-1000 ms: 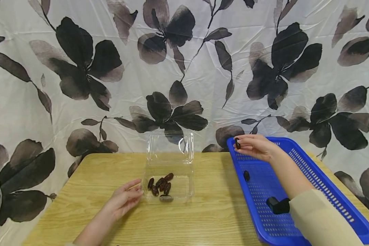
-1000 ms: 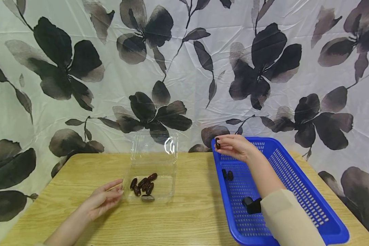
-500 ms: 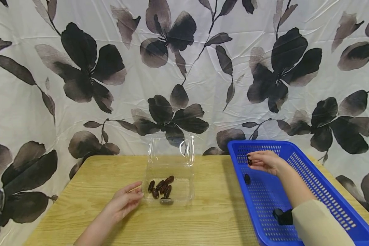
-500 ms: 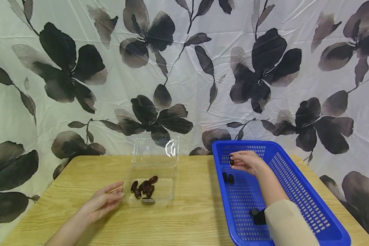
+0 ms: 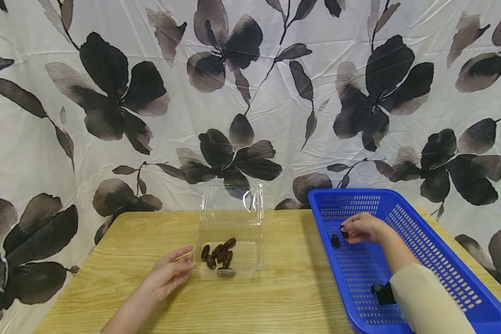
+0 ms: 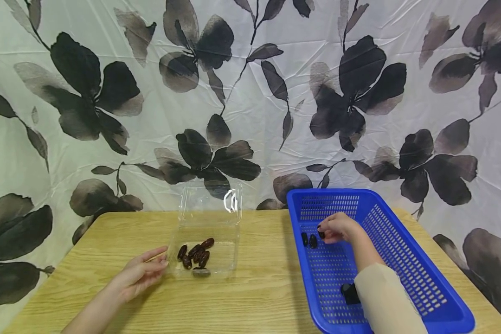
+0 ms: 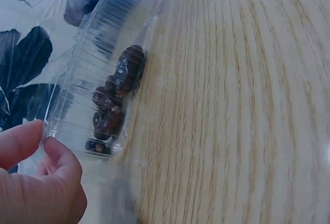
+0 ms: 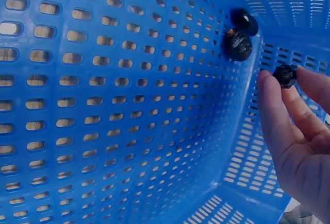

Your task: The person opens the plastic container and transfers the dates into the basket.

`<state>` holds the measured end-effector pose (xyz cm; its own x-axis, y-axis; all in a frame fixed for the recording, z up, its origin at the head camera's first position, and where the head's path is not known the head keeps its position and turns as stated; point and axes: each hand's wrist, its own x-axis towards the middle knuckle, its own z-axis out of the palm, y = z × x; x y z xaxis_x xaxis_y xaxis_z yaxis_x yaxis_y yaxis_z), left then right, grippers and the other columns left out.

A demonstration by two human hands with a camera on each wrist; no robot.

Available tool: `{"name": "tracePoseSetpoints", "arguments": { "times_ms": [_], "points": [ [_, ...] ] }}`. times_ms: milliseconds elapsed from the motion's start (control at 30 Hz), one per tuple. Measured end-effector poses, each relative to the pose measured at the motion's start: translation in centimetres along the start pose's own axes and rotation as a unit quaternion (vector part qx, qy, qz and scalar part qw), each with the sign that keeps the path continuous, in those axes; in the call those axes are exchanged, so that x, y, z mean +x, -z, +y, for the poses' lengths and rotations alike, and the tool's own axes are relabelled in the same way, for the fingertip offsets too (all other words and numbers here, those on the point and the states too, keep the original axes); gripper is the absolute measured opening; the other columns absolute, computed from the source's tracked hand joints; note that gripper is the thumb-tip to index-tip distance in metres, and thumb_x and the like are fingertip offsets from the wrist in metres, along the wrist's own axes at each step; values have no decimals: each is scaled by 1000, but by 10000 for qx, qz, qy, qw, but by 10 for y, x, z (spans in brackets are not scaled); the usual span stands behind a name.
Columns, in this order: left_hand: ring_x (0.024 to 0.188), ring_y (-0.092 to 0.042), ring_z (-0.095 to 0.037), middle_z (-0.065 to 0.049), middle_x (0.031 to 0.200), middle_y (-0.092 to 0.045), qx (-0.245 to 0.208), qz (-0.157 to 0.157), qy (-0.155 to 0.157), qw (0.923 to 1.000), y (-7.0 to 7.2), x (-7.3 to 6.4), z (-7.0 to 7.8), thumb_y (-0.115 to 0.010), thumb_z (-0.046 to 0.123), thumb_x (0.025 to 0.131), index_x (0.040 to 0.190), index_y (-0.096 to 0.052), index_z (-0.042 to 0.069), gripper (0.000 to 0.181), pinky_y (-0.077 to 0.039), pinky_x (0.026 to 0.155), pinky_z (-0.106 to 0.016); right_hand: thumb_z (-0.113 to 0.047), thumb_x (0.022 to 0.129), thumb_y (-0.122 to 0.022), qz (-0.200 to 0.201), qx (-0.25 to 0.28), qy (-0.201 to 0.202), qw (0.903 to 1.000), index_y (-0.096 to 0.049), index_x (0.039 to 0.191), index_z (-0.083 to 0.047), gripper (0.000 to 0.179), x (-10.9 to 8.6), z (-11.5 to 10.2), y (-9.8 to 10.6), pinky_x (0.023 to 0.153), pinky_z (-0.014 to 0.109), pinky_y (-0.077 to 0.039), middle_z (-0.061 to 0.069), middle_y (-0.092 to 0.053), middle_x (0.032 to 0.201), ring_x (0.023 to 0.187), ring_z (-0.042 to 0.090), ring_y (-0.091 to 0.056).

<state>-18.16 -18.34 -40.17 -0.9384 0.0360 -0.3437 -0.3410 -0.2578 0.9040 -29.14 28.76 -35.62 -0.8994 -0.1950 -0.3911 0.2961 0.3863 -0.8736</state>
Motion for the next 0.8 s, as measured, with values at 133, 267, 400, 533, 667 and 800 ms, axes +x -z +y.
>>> {"name": "tracePoseSetpoints", "arguments": {
  "times_ms": [133, 267, 400, 533, 667, 800],
  "points": [
    [83, -52, -11, -8, 109, -44, 17, 21, 8, 10000, 0, 0, 0, -55, -11, 86, 144, -21, -6, 68, -48, 71, -19, 4, 86, -54, 44, -453, -154, 9988, -52, 108, 19, 26, -1, 0, 0, 59, 26, -55, 6, -59, 69, 61, 13, -59],
    [82, -52, -11, -9, 112, -42, 3, -24, 37, 10000, -1, -1, 0, -55, -10, 86, 144, -20, -6, 68, -48, 71, -19, 3, 87, -54, 228, -805, -247, 9962, -54, 105, 17, 23, -2, 1, 0, 58, 27, -55, 6, -58, 69, 58, 13, -58],
    [81, -52, -11, -8, 111, -43, -41, 14, 45, 10000, -2, -1, 2, -56, -11, 86, 144, -20, -6, 68, -48, 71, -19, 1, 87, -54, 424, -1023, -262, 9935, -56, 100, 15, 19, -1, 1, 1, 55, 27, -54, 7, -57, 69, 56, 14, -58],
    [81, -52, -11, -7, 105, -44, -109, 29, 35, 9999, -1, -2, 2, -56, -12, 85, 144, -21, -6, 69, -48, 71, -19, -1, 88, -54, 421, -929, -148, 9947, -55, 100, 14, 19, -2, -4, -1, 54, 26, -54, 7, -56, 69, 56, 13, -57],
    [82, -53, -11, -6, 104, -45, -117, 4, 26, 9999, -1, -2, 2, -57, -12, 84, 144, -21, -6, 70, -48, 71, -19, -3, 90, -53, 258, -688, 115, 9972, -52, 108, 16, 26, -4, -12, -4, 57, 26, -54, 6, -58, 72, 60, 12, -59],
    [81, -53, -11, -5, 103, -46, -140, -17, 20, 9999, 0, -2, 2, -59, -11, 84, 144, -21, -6, 71, -49, 71, -20, -6, 92, -52, 46, -387, 349, 9986, -46, 119, 18, 36, -5, -27, -7, 62, 28, -55, 8, -60, 78, 66, 14, -61]
  ]
}}
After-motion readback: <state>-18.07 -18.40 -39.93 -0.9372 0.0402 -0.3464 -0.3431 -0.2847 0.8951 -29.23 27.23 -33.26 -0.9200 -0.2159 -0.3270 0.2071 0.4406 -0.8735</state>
